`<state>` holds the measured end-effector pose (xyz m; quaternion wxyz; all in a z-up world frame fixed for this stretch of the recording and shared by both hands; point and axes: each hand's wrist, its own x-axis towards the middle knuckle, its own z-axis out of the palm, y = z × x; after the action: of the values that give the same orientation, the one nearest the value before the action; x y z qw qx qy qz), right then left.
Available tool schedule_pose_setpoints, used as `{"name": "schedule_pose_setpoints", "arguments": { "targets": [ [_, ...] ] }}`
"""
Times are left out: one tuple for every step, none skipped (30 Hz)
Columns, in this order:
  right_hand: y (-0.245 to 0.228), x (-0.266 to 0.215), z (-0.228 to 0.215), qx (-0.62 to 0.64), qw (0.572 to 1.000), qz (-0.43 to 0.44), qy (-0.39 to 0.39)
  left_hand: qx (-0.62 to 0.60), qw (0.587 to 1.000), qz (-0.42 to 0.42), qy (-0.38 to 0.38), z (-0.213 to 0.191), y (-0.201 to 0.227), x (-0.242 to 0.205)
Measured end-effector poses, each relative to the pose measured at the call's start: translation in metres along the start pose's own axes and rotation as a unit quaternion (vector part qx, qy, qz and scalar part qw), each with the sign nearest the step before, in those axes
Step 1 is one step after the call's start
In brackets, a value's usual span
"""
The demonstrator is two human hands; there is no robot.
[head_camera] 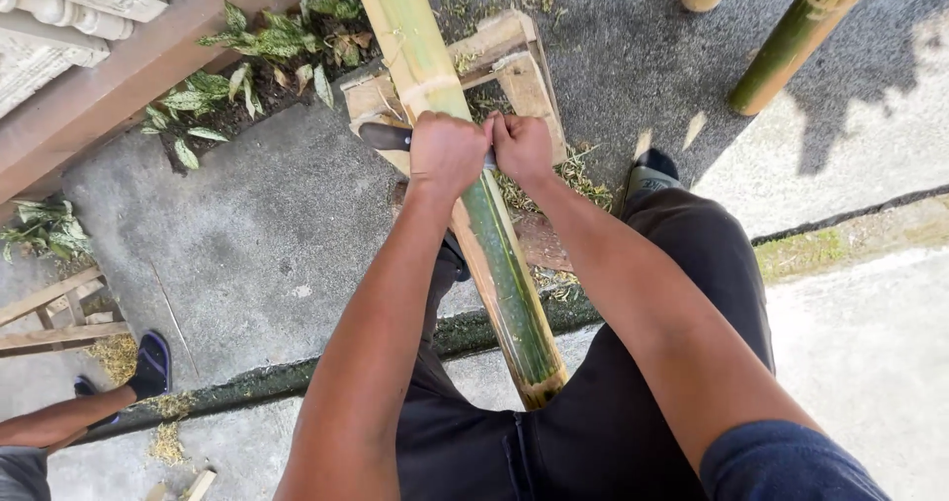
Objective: Using a knife to shave and smooth the outer surface of a bamboo pole.
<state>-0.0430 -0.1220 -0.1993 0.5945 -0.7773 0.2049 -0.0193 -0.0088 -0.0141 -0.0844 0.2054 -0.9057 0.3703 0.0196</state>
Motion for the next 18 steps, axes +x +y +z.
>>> {"name": "schedule_pose_setpoints", "arguments": {
  "targets": [
    [0.0,0.0,0.002,0.017,1.0,-0.008,0.018,0.027,1.0,0.008,-0.002,0.002,0.0,0.002],
    [-0.002,0.002,0.004,0.032,0.999,-0.017,0.036,0.053,0.998,0.016,-0.002,0.002,0.0,0.005],
    [0.001,0.002,0.007,0.032,0.999,-0.015,0.035,0.052,0.998,0.017,-0.004,0.005,-0.001,0.006],
    [0.005,0.004,0.01,0.051,0.998,-0.018,0.04,0.051,0.998,0.023,-0.008,0.008,-0.001,0.007],
    [0.008,0.005,0.012,0.069,0.996,-0.022,0.044,0.05,0.998,0.03,-0.012,0.011,-0.001,0.007],
    [0.007,0.004,0.012,0.068,0.997,-0.02,0.043,0.048,0.998,0.03,-0.013,0.01,-0.001,0.007],
    [0.005,0.003,0.011,0.073,0.996,-0.019,0.042,0.05,0.998,0.033,-0.013,0.008,-0.001,0.007],
    [0.004,0.002,0.01,0.077,0.996,-0.019,0.042,0.052,0.998,0.037,-0.013,0.006,0.0,0.008],
    [0.003,0.0,0.009,0.076,0.996,-0.017,0.042,0.05,0.998,0.038,-0.013,0.004,0.001,0.004],
    [0.002,0.001,0.008,0.065,0.997,-0.027,0.04,0.043,0.999,0.024,-0.005,0.002,0.0,0.004],
    [0.001,0.003,0.006,0.054,0.997,-0.036,0.037,0.037,0.999,0.011,0.002,0.0,0.0,0.004],
    [0.001,0.002,0.005,0.053,0.997,-0.035,0.038,0.035,0.999,0.012,0.002,0.0,0.0,0.002],
    [0.001,0.001,0.004,0.047,0.997,-0.048,0.034,0.039,0.999,0.009,0.018,0.001,0.0,0.001],
    [0.001,0.001,0.004,0.041,0.997,-0.063,0.03,0.042,0.998,0.005,0.036,0.002,0.0,0.0],
    [0.0,0.001,0.004,0.041,0.997,-0.062,0.03,0.042,0.998,0.005,0.035,0.003,0.001,-0.001],
    [0.0,0.001,0.003,0.04,0.997,-0.068,0.024,0.04,0.999,0.001,0.036,0.005,0.001,-0.001],
    [-0.001,0.001,0.003,0.039,0.996,-0.073,0.019,0.038,0.999,-0.003,0.036,0.006,0.002,-0.001],
    [-0.004,0.0,0.0,0.039,0.996,-0.072,0.019,0.037,0.999,-0.002,0.035,0.003,0.002,-0.002]
  ]
}}
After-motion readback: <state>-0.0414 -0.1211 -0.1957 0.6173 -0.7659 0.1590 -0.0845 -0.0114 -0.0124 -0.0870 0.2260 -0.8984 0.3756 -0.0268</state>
